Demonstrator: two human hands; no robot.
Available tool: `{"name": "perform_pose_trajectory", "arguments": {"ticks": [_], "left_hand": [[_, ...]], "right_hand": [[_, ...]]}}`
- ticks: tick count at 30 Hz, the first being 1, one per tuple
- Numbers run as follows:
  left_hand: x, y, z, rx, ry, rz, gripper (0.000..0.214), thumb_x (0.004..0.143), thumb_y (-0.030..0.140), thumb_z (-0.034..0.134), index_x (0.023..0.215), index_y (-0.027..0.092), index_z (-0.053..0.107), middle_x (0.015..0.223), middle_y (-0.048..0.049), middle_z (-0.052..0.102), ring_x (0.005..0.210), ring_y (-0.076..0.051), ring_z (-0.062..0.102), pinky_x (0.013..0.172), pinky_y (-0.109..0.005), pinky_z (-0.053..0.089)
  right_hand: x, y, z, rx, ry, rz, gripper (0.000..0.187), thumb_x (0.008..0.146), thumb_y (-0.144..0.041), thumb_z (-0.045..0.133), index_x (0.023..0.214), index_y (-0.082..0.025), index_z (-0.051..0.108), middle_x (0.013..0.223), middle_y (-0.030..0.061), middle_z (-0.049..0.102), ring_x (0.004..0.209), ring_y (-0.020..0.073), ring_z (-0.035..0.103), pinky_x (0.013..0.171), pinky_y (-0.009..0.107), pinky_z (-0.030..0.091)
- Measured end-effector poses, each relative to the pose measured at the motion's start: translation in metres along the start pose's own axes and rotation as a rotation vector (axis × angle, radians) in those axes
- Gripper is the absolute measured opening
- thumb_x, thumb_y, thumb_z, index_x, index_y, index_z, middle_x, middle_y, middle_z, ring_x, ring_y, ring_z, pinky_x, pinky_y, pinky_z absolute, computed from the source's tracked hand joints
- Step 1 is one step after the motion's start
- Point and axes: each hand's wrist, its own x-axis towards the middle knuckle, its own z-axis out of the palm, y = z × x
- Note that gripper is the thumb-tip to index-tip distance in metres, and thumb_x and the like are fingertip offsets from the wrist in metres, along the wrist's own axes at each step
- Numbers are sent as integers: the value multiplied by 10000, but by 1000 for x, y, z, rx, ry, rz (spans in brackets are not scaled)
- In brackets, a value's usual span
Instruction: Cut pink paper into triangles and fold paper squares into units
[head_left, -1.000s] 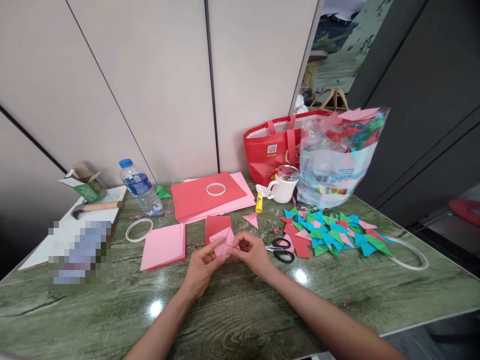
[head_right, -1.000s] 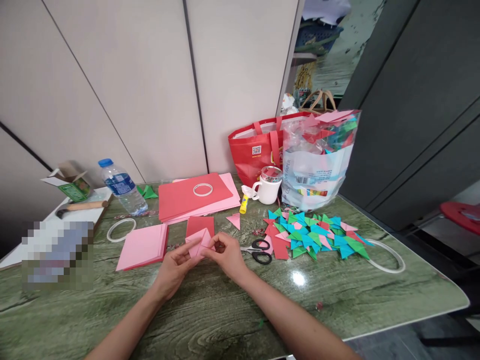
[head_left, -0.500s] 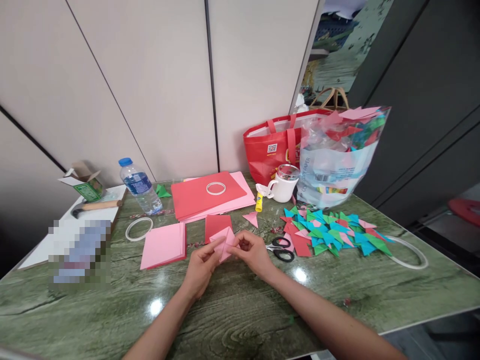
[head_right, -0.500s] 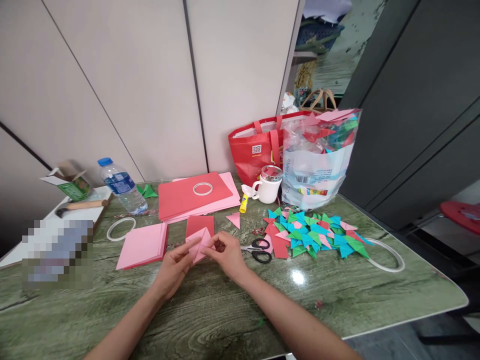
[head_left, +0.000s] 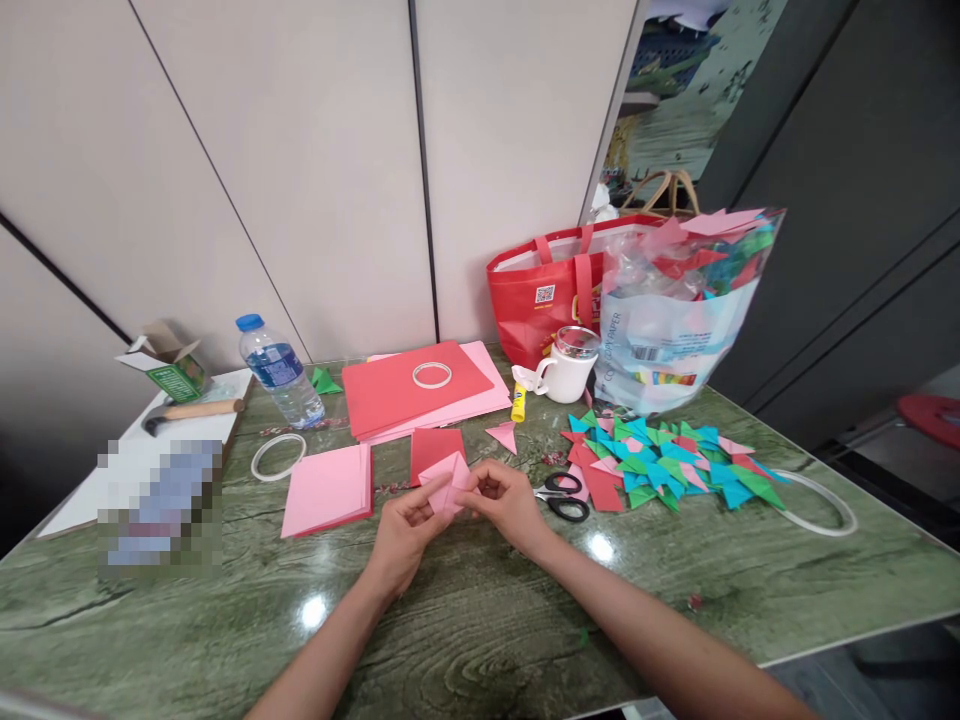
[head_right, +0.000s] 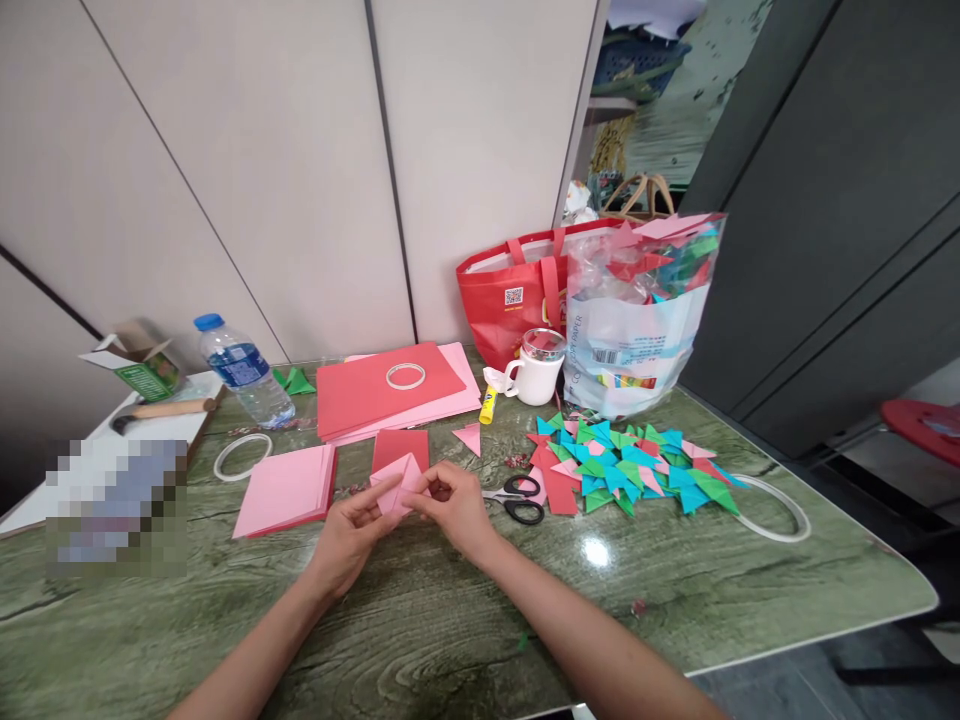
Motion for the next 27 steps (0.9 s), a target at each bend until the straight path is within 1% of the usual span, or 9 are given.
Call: {"name": "perform_pose_trajectory", "arguments": {"ticks": [3, 6, 8, 10, 12, 16, 19, 22, 27], "left_hand": [[1, -3, -2, 28, 15, 13, 501, 582, 221, 750, 1070, 185, 641, 665, 12, 623, 713, -127, 569, 700, -254, 433], [1, -5, -4, 50, 55, 37, 508, 586, 221, 748, 1079, 176, 635, 580, 35, 551, 605, -90, 507, 606, -215, 401], [0, -4, -4, 52, 74, 41, 522, 586, 228, 747, 1091, 173, 626, 570, 38, 537, 563, -77, 472, 566, -203, 380], [0, -3, -4, 41, 73, 37, 532, 582, 229, 748, 1097, 176, 623, 597, 28, 558, 578, -84, 481, 578, -211, 386], [0, -2, -3, 28, 68, 32, 540, 581, 221, 747, 1103, 179, 619, 642, 11, 589, 630, -104, 512, 620, -230, 404], [2, -2, -3, 26, 80, 26, 549, 574, 212, 750, 1105, 174, 616, 677, 1, 618, 666, -117, 534, 647, -242, 417], [3, -2, -3, 13, 76, 34, 542, 573, 210, 750, 1098, 170, 620, 700, -4, 634, 664, -112, 538, 650, -239, 422], [2, 0, -3, 0, 78, 47, 532, 572, 199, 751, 1088, 165, 628, 694, -7, 642, 645, -102, 535, 639, -223, 422], [1, 5, -2, 16, 104, 66, 482, 569, 189, 753, 1040, 147, 659, 580, 13, 603, 558, -78, 502, 572, -187, 408]], "right_hand": [[0, -1, -1, -11, -7, -34, 238, 635, -366, 715, 630, -167, 584, 659, -18, 503, 489, 81, 464, 426, 208, 437], [0, -3, -2, -77, -23, -96, 190, 648, -335, 710, 662, -171, 613, 707, 4, 525, 575, 104, 505, 480, 210, 461], [-1, -3, -2, -104, -45, -123, 184, 633, -306, 720, 733, -181, 628, 771, 20, 541, 675, 129, 540, 542, 221, 490], [-2, -4, -1, -102, -69, -126, 211, 627, -271, 716, 799, -189, 624, 836, 30, 541, 741, 143, 555, 586, 234, 513], [-2, -4, 0, -96, -77, -118, 202, 636, -229, 693, 817, -189, 613, 856, 30, 531, 745, 140, 561, 599, 239, 524], [-2, -4, 0, -82, -58, -75, 149, 655, -171, 635, 803, -178, 614, 807, 14, 524, 692, 118, 568, 588, 226, 523], [-1, -4, 0, -14, -60, -17, 143, 660, -191, 631, 802, -173, 621, 811, 11, 537, 666, 113, 586, 592, 234, 530], [0, -3, -1, 83, -87, 26, 164, 672, -240, 639, 822, -175, 631, 847, 16, 559, 651, 115, 610, 635, 268, 545], [3, 0, -4, 139, -118, 34, 142, 696, -278, 637, 808, -192, 656, 890, 25, 565, 716, 136, 616, 676, 305, 558]]}}
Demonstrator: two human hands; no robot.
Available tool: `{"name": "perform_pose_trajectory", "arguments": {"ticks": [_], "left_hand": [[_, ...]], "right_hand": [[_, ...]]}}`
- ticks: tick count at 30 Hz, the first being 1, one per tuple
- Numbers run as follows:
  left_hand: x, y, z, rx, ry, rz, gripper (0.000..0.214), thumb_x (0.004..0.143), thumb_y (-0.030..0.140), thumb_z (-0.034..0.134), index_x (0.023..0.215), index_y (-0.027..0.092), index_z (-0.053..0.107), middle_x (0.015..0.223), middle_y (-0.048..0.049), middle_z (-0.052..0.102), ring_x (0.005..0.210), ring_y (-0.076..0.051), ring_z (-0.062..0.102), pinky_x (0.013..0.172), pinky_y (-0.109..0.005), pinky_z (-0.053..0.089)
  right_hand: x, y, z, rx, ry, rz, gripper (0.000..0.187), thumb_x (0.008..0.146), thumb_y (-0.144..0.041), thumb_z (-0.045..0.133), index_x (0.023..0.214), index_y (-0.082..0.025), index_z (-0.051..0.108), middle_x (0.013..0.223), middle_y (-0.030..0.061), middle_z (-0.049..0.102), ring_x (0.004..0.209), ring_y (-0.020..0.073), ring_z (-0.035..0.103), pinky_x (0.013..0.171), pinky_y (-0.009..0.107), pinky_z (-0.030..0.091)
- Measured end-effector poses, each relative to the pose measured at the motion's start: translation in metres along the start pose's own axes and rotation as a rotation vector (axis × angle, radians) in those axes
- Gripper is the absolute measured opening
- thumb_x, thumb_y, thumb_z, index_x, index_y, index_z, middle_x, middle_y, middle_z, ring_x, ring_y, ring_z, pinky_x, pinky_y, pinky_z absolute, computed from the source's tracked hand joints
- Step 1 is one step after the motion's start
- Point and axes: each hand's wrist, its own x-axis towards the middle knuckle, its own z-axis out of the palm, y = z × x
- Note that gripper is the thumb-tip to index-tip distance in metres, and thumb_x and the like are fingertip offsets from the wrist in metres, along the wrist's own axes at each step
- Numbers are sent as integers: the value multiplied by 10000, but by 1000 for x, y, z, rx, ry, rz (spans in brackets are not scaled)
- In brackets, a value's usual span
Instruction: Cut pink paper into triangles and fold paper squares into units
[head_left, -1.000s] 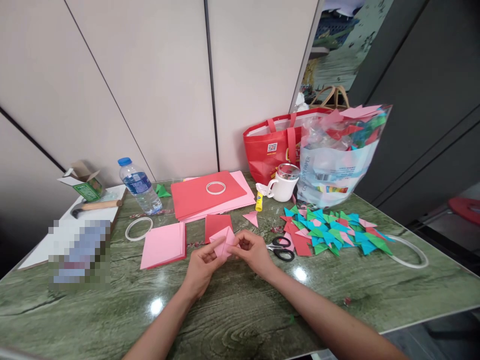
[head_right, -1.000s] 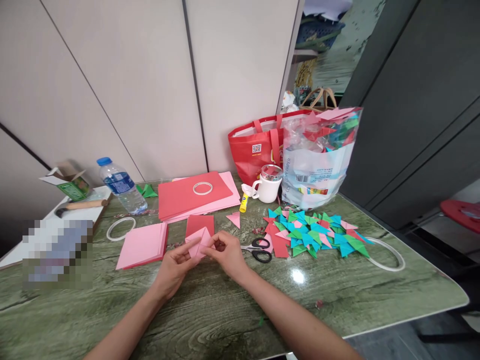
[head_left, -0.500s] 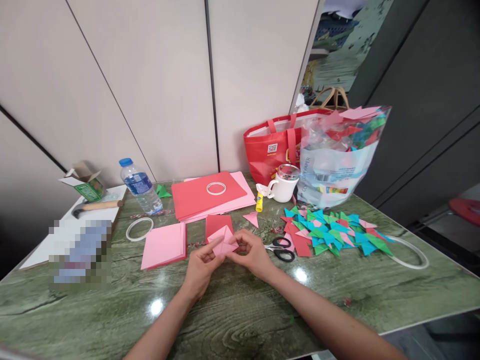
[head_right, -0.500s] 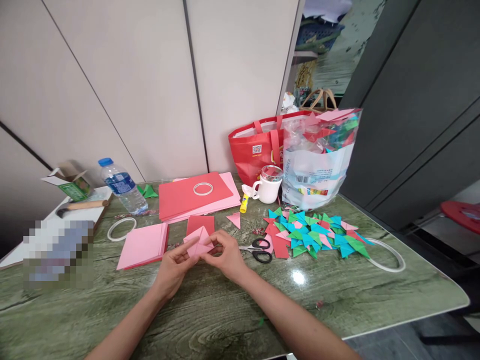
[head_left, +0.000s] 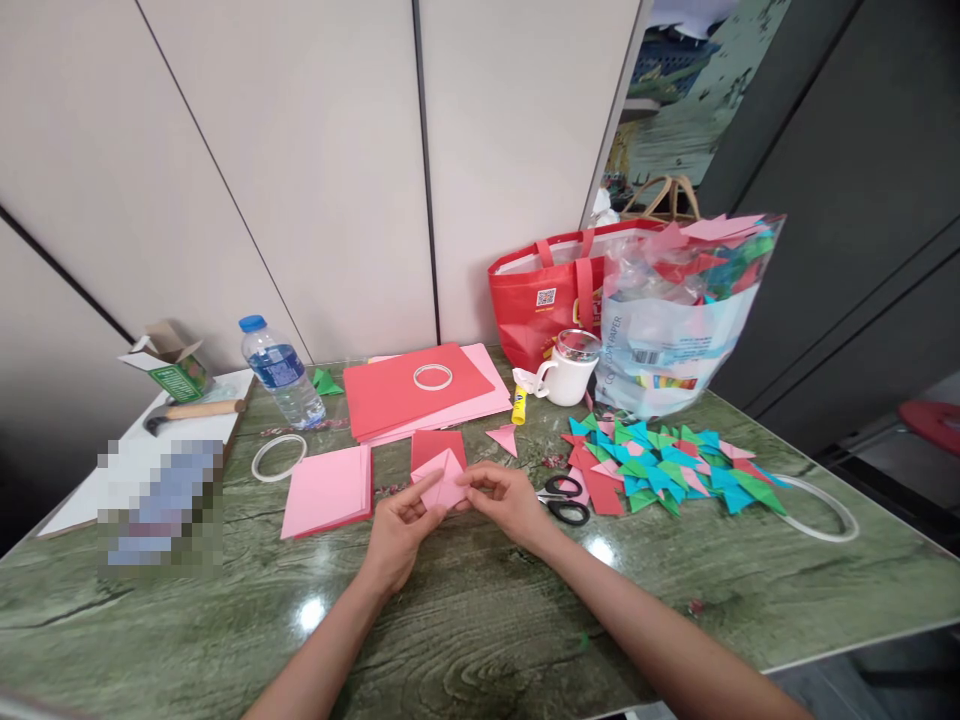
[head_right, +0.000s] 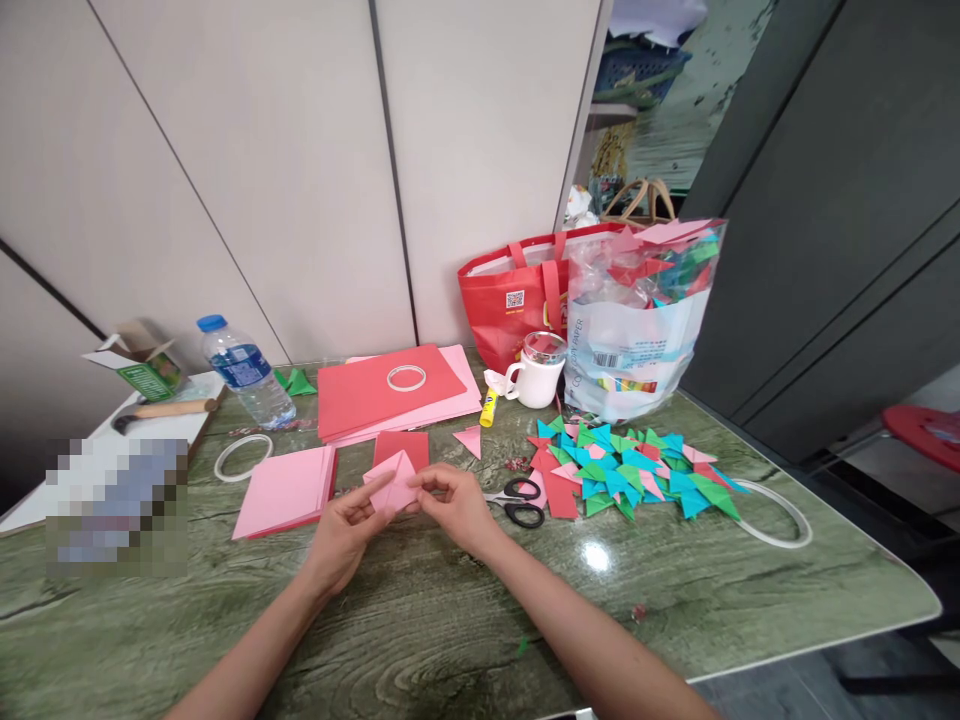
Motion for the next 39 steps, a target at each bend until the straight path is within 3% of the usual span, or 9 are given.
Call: {"name": "perform_pose_trajectory", "arguments": {"ticks": [6, 12, 15, 19, 23, 27, 35, 39], "left_hand": [[3, -1, -4, -4, -44, -11, 523, 591, 191, 737, 1100, 159, 622, 812, -43, 687, 757, -133, 586, 712, -234, 443], [2, 4, -7, 50, -128, -62, 532, 607, 191, 723, 1124, 155, 603, 920, -62, 694, 814, -151, 603, 771, -256, 447], [0, 9, -3, 2, -139, -27, 639, 606, 196, 729, 1211, 168, 527, 1041, -76, 658, 911, -169, 588, 813, -268, 443], [1, 9, -1, 15, -39, 28, 645, 696, 335, 662, 1283, 175, 448, 859, -56, 680, 729, -150, 595, 683, -265, 483], [3, 4, -4, 82, -52, -75, 405, 675, 386, 666, 983, 123, 678, 735, -59, 678, 628, -154, 582, 595, -278, 505], [2, 2, -5, 101, -86, -102, 296, 658, 383, 679, 795, 123, 714, 655, -50, 669, 587, -150, 582, 557, -263, 504], [1, 5, -3, 100, -122, -115, 292, 671, 379, 669, 841, 145, 708, 699, -48, 681, 596, -151, 581, 554, -271, 502], [1, 6, -3, 237, -102, -31, 262, 698, 361, 642, 850, 161, 719, 737, -43, 689, 650, -163, 577, 614, -262, 469]], "right_hand": [[1, -3, -2, -50, -2, -38, 151, 736, -298, 570, 786, -198, 672, 882, 28, 582, 708, 133, 608, 658, 303, 556], [0, -7, 0, -274, 55, -74, 98, 739, -244, 572, 768, -183, 643, 768, 26, 592, 719, 138, 570, 628, 258, 515], [-1, -4, -1, -263, 52, -67, 99, 728, -238, 586, 800, -180, 620, 801, 26, 570, 704, 129, 550, 588, 237, 506], [-1, -5, -1, -310, 32, -83, 136, 748, -218, 553, 859, -187, 625, 877, 41, 577, 727, 128, 547, 552, 212, 482], [-2, -9, -1, -400, -1, -127, 151, 753, -164, 522, 835, -187, 647, 860, 38, 622, 779, 139, 568, 584, 215, 453], [-2, -8, 0, -379, 7, -94, 143, 749, -191, 544, 846, -187, 648, 854, 35, 626, 740, 132, 567, 550, 208, 448], [-2, -5, 1, -248, 38, 6, 189, 732, -272, 600, 896, -180, 623, 791, 29, 600, 673, 124, 552, 446, 176, 440], [-2, -8, 2, -231, 58, 48, 246, 722, -317, 612, 925, -178, 617, 767, 30, 592, 652, 130, 545, 396, 171, 438]]}}
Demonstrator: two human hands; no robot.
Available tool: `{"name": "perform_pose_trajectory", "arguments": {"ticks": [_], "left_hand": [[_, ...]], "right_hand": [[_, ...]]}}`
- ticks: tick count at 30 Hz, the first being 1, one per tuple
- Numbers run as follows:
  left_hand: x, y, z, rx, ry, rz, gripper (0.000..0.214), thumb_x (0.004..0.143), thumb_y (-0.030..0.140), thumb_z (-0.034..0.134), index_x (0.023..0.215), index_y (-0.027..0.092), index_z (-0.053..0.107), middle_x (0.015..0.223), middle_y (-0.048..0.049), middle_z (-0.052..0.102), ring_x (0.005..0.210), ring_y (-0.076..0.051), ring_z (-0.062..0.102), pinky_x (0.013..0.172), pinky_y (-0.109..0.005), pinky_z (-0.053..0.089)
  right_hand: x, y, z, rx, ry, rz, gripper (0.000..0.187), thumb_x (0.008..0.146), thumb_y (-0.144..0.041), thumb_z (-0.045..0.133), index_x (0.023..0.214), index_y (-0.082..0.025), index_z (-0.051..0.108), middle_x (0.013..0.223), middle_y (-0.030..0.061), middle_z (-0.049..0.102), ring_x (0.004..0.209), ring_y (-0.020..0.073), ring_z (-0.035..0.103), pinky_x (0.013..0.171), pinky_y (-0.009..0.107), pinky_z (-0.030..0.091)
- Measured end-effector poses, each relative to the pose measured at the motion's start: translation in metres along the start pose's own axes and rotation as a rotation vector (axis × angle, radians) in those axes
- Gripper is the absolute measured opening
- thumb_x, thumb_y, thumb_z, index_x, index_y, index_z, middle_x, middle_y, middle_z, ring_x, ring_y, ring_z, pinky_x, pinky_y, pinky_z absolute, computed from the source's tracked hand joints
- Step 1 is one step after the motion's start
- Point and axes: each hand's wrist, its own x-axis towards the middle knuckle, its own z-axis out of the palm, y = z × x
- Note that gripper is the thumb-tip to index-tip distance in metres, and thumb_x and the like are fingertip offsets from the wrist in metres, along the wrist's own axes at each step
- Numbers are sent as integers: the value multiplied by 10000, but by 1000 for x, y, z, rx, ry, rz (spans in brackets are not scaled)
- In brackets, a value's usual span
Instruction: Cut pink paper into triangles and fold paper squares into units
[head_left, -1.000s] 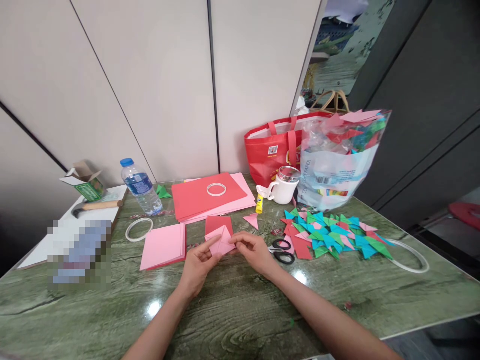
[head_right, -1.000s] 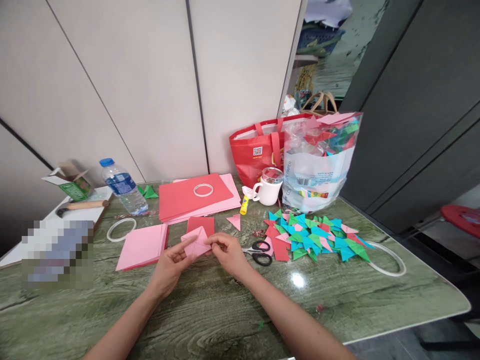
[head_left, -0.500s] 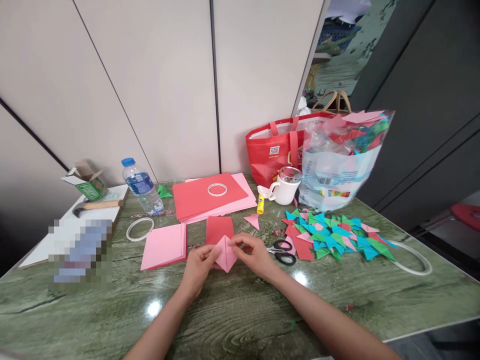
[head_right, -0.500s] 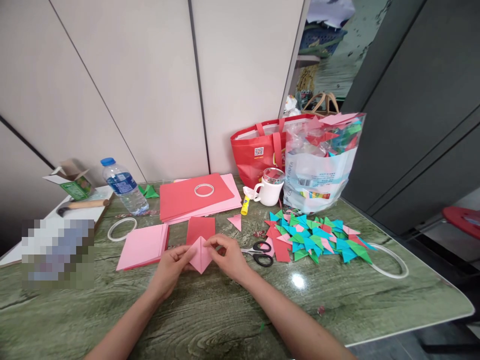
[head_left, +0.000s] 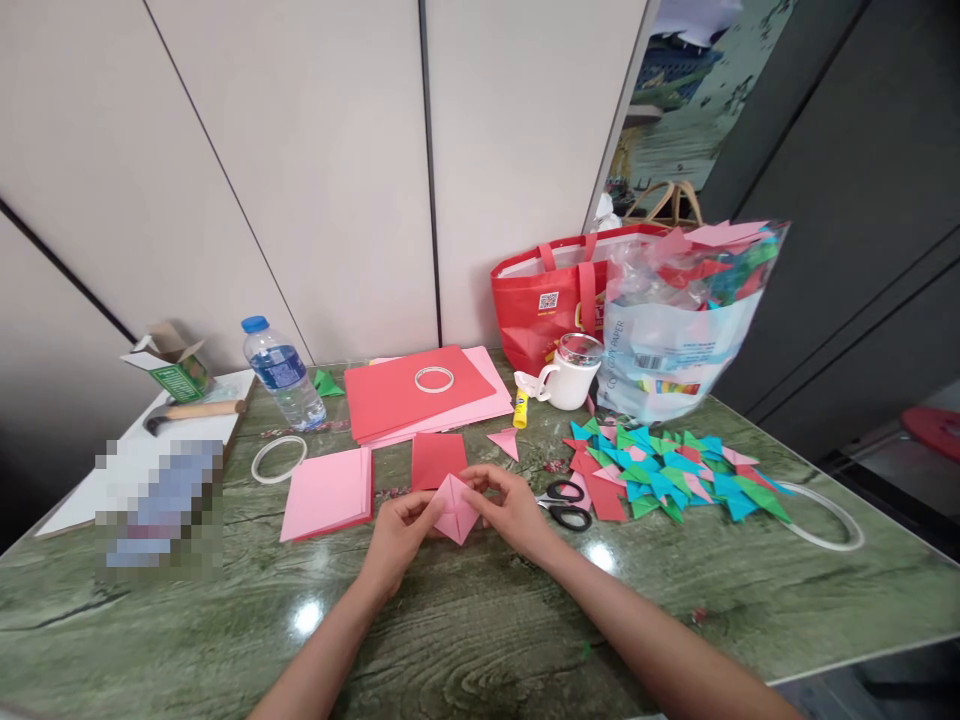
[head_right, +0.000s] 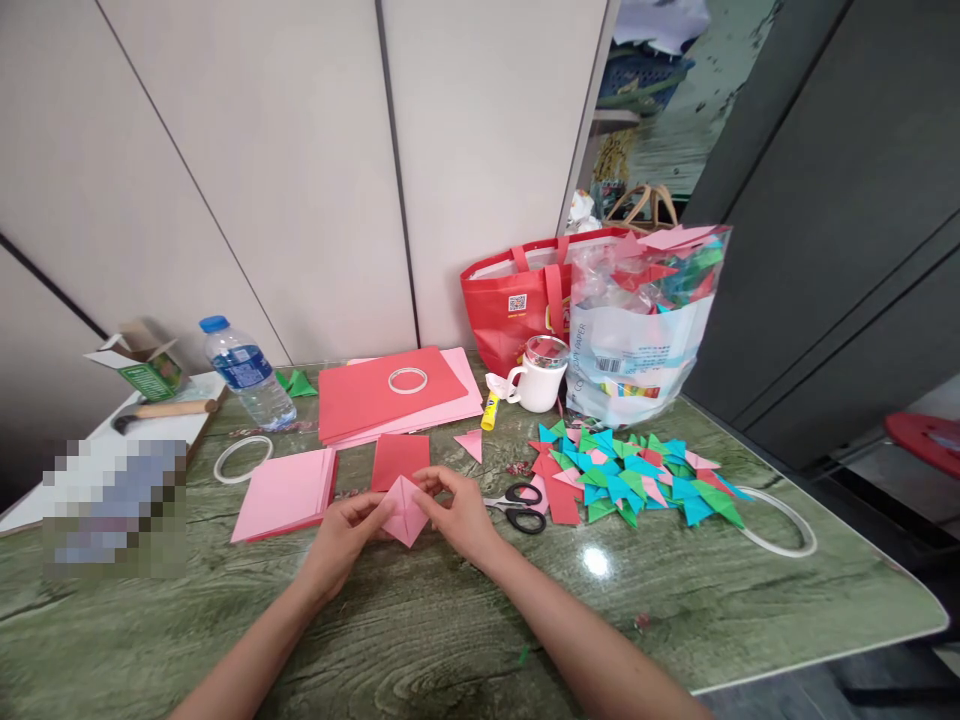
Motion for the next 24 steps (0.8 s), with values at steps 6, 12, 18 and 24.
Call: {"name": "perform_pose_trajectory", "arguments": {"ticks": [6, 12, 18, 24], "left_hand": [[2, 0, -5, 284, 167, 290, 150, 667, 325, 668, 727, 207, 739, 675, -22, 599, 668, -146, 509, 624, -229, 401], [-1, -4, -4, 304, 220, 254, 206, 661, 324, 671, 807, 199, 745, 556, -17, 655, 441, -117, 461, 471, -228, 367], [0, -9, -7, 240, 92, 284, 230, 710, 264, 617, 911, 217, 718, 652, -35, 715, 520, -163, 605, 546, -255, 469], [0, -4, -8, 262, 81, 388, 170, 687, 191, 632, 806, 255, 736, 747, -42, 732, 644, -193, 664, 625, -268, 503]], "right_hand": [[0, -1, 1, 15, 11, -25, 198, 726, -365, 609, 768, -173, 632, 745, 20, 577, 603, 121, 535, 421, 201, 485], [0, -3, -3, -74, 80, -249, 82, 748, -272, 617, 769, -210, 666, 848, 48, 578, 820, 165, 567, 684, 273, 500], [-1, -5, -5, -150, 37, -372, 70, 734, -240, 650, 791, -245, 691, 894, 42, 577, 878, 174, 556, 802, 326, 442], [-3, -4, -4, -141, 32, -425, 68, 718, -253, 673, 773, -262, 713, 965, 48, 557, 939, 184, 544, 831, 333, 430]]}}
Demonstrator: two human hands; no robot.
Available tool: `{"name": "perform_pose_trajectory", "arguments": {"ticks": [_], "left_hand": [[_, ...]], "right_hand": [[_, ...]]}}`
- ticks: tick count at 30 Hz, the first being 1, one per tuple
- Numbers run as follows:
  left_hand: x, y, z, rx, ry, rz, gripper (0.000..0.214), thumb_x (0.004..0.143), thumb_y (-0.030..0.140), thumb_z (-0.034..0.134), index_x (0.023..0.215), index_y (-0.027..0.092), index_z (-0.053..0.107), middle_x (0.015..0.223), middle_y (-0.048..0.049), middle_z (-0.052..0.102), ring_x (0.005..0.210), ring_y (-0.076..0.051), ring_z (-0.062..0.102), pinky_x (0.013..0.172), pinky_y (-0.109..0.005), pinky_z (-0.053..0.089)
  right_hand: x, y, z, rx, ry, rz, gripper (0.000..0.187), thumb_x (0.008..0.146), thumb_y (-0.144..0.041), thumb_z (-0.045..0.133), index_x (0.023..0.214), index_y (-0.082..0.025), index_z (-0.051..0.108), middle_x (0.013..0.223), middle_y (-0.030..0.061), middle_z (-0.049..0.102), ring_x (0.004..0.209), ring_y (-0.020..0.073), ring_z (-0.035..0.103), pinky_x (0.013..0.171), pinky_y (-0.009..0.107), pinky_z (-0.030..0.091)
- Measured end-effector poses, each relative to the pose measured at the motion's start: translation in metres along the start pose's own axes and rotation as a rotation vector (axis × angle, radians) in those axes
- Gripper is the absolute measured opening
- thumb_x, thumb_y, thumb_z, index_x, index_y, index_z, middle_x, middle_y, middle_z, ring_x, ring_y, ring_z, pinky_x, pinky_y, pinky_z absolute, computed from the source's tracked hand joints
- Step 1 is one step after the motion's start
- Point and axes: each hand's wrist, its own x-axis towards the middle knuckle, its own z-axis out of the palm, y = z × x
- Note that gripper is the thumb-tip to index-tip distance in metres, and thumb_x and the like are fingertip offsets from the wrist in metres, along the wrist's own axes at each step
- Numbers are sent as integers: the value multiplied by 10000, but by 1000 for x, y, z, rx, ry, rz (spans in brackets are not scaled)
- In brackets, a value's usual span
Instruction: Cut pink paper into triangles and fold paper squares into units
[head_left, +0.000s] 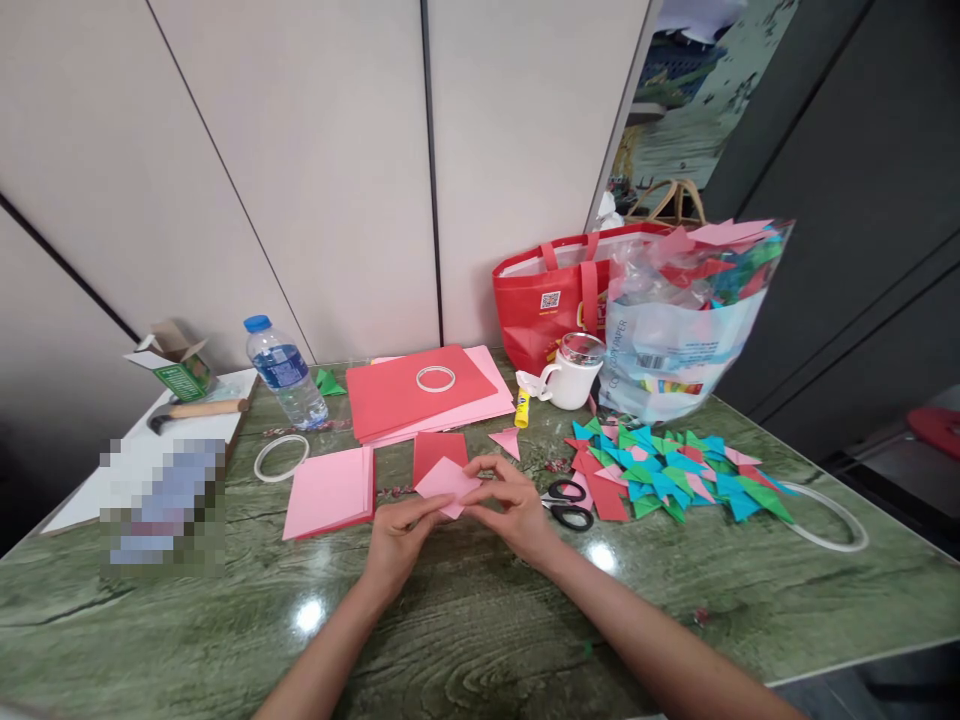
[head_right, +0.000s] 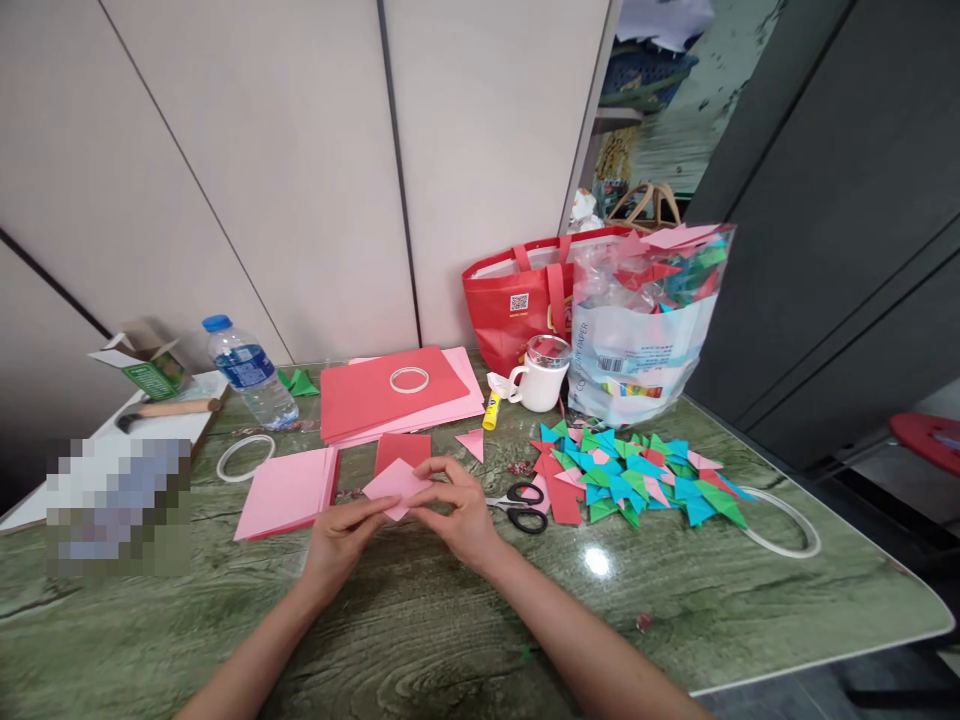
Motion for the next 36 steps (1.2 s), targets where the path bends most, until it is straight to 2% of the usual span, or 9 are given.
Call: {"name": "perform_pose_trajectory", "arguments": {"ticks": [4, 6, 9, 11, 18, 25, 32, 36], "left_hand": [[-2, 6, 3, 25, 78, 14, 115, 653, 215, 672, 740, 241, 743, 727, -44, 731, 637, -198, 666, 619, -270, 512], [-2, 8, 4, 66, 97, 24, 104, 653, 240, 675, 733, 227, 742, 727, -42, 732, 634, -192, 664, 611, -263, 511], [-3, 9, 5, 110, 81, 43, 103, 679, 254, 654, 722, 210, 737, 711, -36, 731, 618, -174, 656, 598, -244, 503], [-3, 8, 5, 126, 75, 37, 105, 696, 251, 641, 710, 200, 731, 692, -31, 726, 610, -163, 649, 598, -232, 499], [-4, 0, 9, 60, 111, -81, 129, 694, 277, 643, 748, 176, 702, 743, -32, 715, 665, -163, 645, 624, -224, 499], [-3, -1, 11, -92, 97, -196, 151, 678, 289, 650, 752, 161, 683, 740, -40, 713, 705, -175, 657, 668, -235, 508], [-3, 2, 13, -149, 136, -252, 173, 623, 281, 692, 741, 155, 681, 752, -43, 718, 714, -183, 665, 676, -243, 518], [-4, 3, 15, -162, 146, -273, 216, 623, 297, 696, 783, 152, 682, 753, -46, 720, 717, -188, 669, 661, -239, 518]], "right_hand": [[0, 1, 1, 50, 23, 57, 65, 706, -282, 683, 756, -254, 711, 1128, 55, 513, 1065, 201, 491, 907, 349, 405], [1, 2, 2, 108, -5, 116, 83, 688, -290, 697, 754, -240, 708, 1134, 57, 523, 1061, 200, 498, 911, 343, 402], [0, 3, 6, 208, -38, 222, 130, 654, -311, 719, 735, -211, 701, 1009, 59, 575, 932, 185, 557, 808, 302, 450], [-1, 4, 9, 229, -10, 278, 154, 638, -332, 725, 701, -195, 694, 926, 50, 580, 845, 169, 569, 735, 276, 463], [-4, 7, 14, 183, 60, 349, 140, 641, -295, 715, 647, -167, 659, 726, 20, 587, 732, 146, 555, 639, 236, 452], [-6, 7, 19, 281, 86, 482, 168, 642, -292, 706, 651, -151, 615, 636, -11, 568, 554, 103, 528, 525, 213, 453], [-5, 2, 19, 208, 94, 439, 183, 666, -302, 689, 623, -142, 612, 631, -7, 557, 555, 106, 541, 520, 210, 457], [-7, 1, 20, 234, 95, 483, 200, 667, -320, 686, 651, -144, 592, 626, -10, 564, 534, 110, 553, 512, 224, 480]]}}
